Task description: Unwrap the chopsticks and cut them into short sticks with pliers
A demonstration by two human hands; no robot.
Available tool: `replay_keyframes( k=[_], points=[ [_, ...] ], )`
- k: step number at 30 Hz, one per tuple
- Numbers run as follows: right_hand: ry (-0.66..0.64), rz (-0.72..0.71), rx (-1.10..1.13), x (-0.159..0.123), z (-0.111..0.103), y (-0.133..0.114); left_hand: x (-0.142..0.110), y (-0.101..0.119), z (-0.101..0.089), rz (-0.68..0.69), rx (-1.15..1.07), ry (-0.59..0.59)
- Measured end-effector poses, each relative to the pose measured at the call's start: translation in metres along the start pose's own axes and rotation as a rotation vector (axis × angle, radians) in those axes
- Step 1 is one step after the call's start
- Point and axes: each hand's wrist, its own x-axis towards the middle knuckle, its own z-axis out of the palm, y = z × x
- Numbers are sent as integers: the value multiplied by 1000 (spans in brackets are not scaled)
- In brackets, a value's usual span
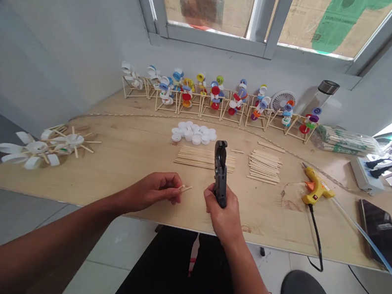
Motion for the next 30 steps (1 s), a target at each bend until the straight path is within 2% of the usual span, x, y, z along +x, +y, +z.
replay_keyframes(
  k=[2,4,7,10,18,27,30],
  points=[
    [-12,17,73,3,3,-2,2,9,8,-53,-267,-78],
    [-18,43,154,6,6,-3,4,14,14,-104,-411,-126],
    [-26,71,228,6,7,-5,7,15,21,-172,-499,-141],
    [-39,70,202,5,8,-4,10,14,24,-223,-549,-146],
    [23,13,15,4,7,0,19,11,29,-236,-575,-191],
    [29,3,-102,3,5,1,24,11,30,-184,-459,-100],
    [24,-20,-155,4,4,1,24,12,30,-179,-446,-104]
  ],
)
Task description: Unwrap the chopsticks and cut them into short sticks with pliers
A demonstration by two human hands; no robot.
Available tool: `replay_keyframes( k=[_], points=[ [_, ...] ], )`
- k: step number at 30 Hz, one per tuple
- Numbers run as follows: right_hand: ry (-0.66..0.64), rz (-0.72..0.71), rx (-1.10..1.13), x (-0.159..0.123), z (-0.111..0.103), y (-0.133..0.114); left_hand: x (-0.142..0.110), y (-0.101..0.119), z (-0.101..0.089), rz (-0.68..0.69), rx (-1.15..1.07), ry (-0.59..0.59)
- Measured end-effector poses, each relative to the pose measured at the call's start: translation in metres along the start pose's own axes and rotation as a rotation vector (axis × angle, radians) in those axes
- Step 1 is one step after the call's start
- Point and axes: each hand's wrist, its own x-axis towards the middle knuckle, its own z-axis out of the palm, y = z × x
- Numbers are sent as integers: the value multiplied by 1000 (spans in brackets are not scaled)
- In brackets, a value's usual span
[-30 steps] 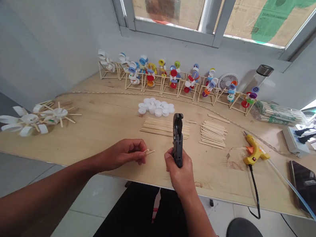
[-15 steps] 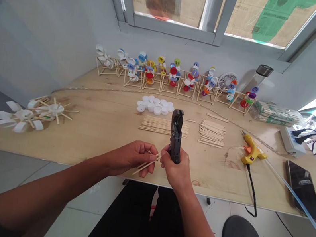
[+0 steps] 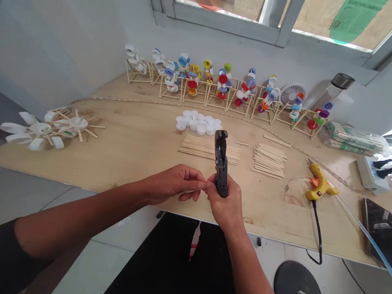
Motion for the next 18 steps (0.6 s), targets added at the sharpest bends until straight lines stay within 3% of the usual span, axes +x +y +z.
replay_keyframes(
  k=[9,18],
  points=[
    [42,-39,-80,2,-5,-2,0,4,-2,-29,-7,-84],
    [82,42,323,3,-4,-3,-2,5,2,27,-159,-64]
  ],
)
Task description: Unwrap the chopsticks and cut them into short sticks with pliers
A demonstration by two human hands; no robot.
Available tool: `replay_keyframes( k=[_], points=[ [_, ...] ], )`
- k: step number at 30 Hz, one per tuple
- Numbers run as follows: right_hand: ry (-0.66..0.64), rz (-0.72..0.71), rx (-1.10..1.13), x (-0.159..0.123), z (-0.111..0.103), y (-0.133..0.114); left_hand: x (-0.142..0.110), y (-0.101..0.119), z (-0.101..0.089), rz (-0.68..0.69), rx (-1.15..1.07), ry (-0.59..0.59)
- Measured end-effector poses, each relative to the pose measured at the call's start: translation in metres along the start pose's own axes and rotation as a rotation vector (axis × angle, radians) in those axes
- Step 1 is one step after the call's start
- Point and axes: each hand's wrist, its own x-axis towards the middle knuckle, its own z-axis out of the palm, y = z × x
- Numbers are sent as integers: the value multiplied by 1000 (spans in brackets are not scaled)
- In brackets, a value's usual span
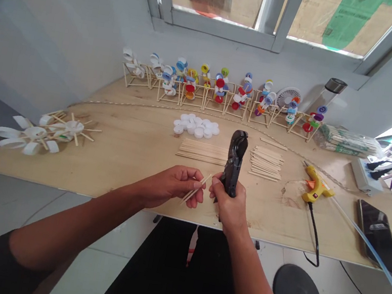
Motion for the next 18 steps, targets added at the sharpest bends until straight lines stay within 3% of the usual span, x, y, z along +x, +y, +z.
replay_keyframes(
  k=[9,18],
  points=[
    [7,-22,-29,1,3,-6,1,3,5,-24,20,-33],
    [29,-64,-172,0,0,-1,3,7,8,-50,74,17]
  ],
)
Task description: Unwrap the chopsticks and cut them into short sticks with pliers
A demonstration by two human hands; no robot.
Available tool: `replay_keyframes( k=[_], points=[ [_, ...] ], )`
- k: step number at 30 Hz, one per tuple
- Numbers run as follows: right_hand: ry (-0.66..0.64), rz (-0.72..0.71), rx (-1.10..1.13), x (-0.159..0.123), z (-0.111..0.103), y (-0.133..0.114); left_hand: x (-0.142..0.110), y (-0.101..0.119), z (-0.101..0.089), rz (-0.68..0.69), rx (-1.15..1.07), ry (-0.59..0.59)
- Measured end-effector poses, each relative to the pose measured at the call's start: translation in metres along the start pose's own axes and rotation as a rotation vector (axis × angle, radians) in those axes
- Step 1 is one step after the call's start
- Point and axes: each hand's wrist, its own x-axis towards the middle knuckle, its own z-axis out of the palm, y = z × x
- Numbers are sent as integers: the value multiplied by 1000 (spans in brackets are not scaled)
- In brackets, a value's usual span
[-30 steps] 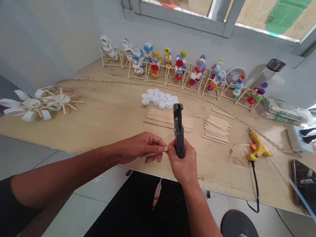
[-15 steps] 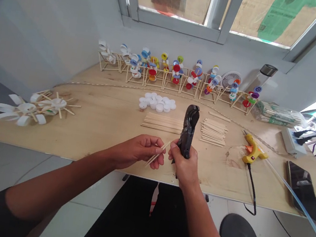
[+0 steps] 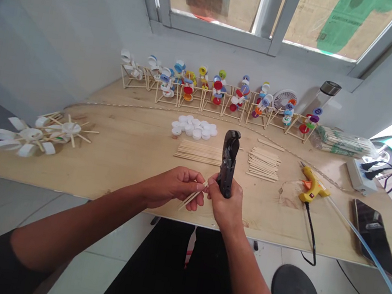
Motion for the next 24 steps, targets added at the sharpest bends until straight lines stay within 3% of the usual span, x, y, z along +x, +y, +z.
replay_keyframes(
  k=[7,15,20,24],
  points=[
    [-31,-16,-109,2,-1,-3,4,-1,-3,11,34,-20],
    [32,-44,-117,6,-3,3,6,-3,-5,34,130,-18],
    [55,-56,-155,8,-7,3,9,-3,-14,72,450,-5],
    [68,-87,-216,8,-8,3,12,0,-17,14,650,-27]
  ],
)
